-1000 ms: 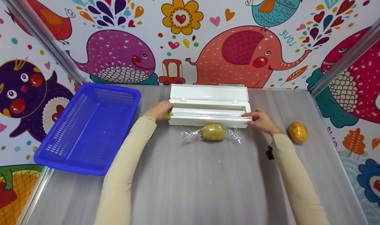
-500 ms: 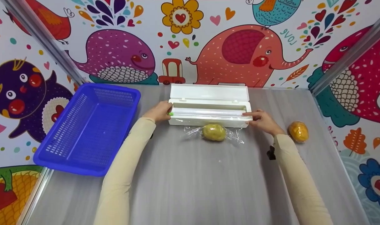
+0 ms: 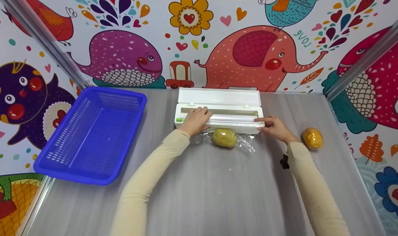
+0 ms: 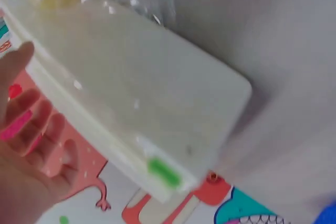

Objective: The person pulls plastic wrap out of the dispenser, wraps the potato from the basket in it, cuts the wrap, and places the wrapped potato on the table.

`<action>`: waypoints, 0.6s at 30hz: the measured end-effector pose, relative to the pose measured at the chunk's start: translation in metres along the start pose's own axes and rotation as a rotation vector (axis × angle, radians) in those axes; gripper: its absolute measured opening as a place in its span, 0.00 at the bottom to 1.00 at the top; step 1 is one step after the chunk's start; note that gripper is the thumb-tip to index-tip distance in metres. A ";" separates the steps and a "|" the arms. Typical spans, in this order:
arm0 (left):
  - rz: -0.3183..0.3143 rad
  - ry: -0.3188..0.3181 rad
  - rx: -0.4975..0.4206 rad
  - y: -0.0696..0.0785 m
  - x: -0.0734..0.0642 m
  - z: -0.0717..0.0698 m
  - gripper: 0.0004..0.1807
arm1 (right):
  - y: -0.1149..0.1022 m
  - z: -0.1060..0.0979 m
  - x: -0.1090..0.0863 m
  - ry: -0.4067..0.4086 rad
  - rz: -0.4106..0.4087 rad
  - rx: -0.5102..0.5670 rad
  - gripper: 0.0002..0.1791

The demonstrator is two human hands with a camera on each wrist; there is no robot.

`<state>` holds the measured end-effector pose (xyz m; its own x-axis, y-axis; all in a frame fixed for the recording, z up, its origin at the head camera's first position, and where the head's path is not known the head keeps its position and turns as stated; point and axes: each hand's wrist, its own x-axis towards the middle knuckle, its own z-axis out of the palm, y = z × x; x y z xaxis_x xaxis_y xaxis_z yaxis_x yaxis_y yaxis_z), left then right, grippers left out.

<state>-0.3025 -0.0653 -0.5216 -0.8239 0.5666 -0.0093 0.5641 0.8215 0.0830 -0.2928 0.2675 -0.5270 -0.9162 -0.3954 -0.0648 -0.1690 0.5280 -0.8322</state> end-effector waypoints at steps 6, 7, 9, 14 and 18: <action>-0.041 0.007 0.026 0.005 0.012 0.010 0.16 | 0.015 0.003 0.002 -0.007 -0.020 0.012 0.22; -0.037 0.015 0.024 0.005 0.013 0.011 0.14 | 0.020 0.002 0.003 -0.012 -0.020 0.009 0.23; -0.022 0.029 0.010 0.004 0.015 0.012 0.12 | 0.030 0.000 0.005 -0.027 -0.003 0.011 0.25; 0.006 0.040 -0.016 0.004 0.017 0.012 0.09 | 0.033 -0.008 0.007 -0.108 0.028 -0.019 0.29; 0.020 0.062 -0.035 0.004 0.017 0.012 0.08 | 0.017 -0.012 0.004 -0.155 0.043 -0.058 0.30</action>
<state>-0.3139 -0.0519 -0.5335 -0.8150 0.5769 0.0539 0.5789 0.8069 0.1179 -0.3038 0.2838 -0.5345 -0.8568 -0.4804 -0.1875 -0.1556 0.5875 -0.7941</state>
